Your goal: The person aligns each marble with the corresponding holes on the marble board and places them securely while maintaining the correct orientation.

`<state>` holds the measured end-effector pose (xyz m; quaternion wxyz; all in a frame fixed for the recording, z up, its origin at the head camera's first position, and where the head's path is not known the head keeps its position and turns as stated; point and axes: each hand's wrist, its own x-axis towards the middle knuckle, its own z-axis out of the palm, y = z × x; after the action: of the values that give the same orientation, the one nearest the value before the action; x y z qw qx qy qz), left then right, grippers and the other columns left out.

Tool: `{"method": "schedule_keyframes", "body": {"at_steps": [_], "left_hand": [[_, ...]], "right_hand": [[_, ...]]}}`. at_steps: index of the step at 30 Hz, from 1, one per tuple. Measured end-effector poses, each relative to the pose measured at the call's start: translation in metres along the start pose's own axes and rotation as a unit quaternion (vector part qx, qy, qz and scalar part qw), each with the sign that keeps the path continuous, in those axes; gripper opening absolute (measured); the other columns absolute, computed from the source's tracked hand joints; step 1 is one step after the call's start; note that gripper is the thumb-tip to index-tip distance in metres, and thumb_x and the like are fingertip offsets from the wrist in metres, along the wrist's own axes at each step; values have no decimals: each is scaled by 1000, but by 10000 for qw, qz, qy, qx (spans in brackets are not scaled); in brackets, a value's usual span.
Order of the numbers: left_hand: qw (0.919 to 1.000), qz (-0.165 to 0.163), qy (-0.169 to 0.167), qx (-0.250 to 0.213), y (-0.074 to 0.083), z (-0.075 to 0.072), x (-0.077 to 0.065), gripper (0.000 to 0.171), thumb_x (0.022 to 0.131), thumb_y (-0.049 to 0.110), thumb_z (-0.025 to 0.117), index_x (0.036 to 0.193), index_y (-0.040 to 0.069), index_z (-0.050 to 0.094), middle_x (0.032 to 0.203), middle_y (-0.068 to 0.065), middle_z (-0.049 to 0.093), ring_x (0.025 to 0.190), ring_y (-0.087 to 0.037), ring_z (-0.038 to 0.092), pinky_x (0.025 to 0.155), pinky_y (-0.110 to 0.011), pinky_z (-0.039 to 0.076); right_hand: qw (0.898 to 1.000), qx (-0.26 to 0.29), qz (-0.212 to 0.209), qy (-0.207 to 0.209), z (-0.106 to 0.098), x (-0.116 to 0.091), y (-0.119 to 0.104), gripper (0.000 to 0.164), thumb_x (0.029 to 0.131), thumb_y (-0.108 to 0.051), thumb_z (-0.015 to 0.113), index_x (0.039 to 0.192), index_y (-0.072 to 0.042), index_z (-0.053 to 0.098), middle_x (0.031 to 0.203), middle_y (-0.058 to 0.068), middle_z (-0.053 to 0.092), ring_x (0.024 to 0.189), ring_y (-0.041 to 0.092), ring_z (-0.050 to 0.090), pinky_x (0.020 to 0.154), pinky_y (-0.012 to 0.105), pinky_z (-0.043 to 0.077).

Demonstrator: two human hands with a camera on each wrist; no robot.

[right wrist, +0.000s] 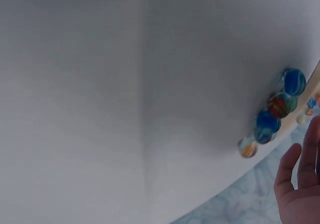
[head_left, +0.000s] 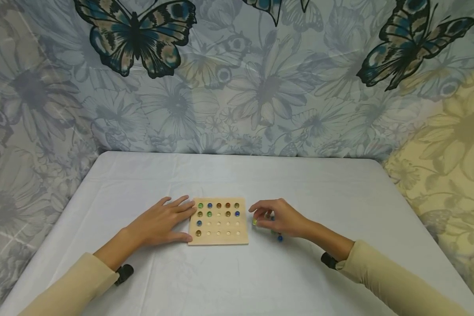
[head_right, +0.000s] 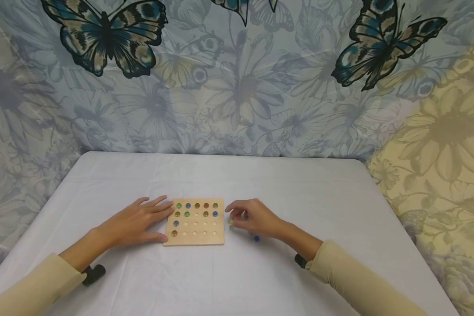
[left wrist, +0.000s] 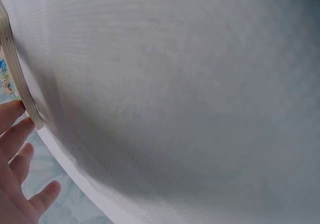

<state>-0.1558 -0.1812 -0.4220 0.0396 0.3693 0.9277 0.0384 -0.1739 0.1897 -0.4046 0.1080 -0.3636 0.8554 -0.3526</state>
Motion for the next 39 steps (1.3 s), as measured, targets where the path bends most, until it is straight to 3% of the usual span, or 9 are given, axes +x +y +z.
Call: {"method": "schedule_keyframes", "body": {"at_steps": [8, 17, 39], "left_hand": [[10000, -21, -88, -25, 1, -2, 1, 85, 90, 70, 53, 150, 11, 46, 156, -7, 40, 147, -31, 30, 112, -61, 28], [10000, 49, 13, 31, 2, -5, 3, 85, 90, 70, 53, 150, 10, 47, 155, -8, 42, 146, -31, 32, 112, -59, 29], [10000, 49, -61, 53, 2, -2, 6, 85, 90, 70, 53, 150, 10, 47, 155, -8, 41, 146, -31, 33, 111, -58, 30]], "right_hand": [[9998, -174, -63, -116, 16, 18, -7, 28, 87, -5, 76, 114, -3, 69, 96, -3, 73, 88, 8, 67, 81, 33, 55], [9990, -424, 154, -39, 24, 27, -14, 25, 88, -4, 75, 112, -6, 70, 97, -3, 72, 88, 8, 66, 79, 30, 55], [9973, -720, 143, 9, 29, 32, -18, 23, 87, -4, 75, 109, -7, 71, 96, -5, 72, 84, 5, 63, 78, 29, 54]]}}
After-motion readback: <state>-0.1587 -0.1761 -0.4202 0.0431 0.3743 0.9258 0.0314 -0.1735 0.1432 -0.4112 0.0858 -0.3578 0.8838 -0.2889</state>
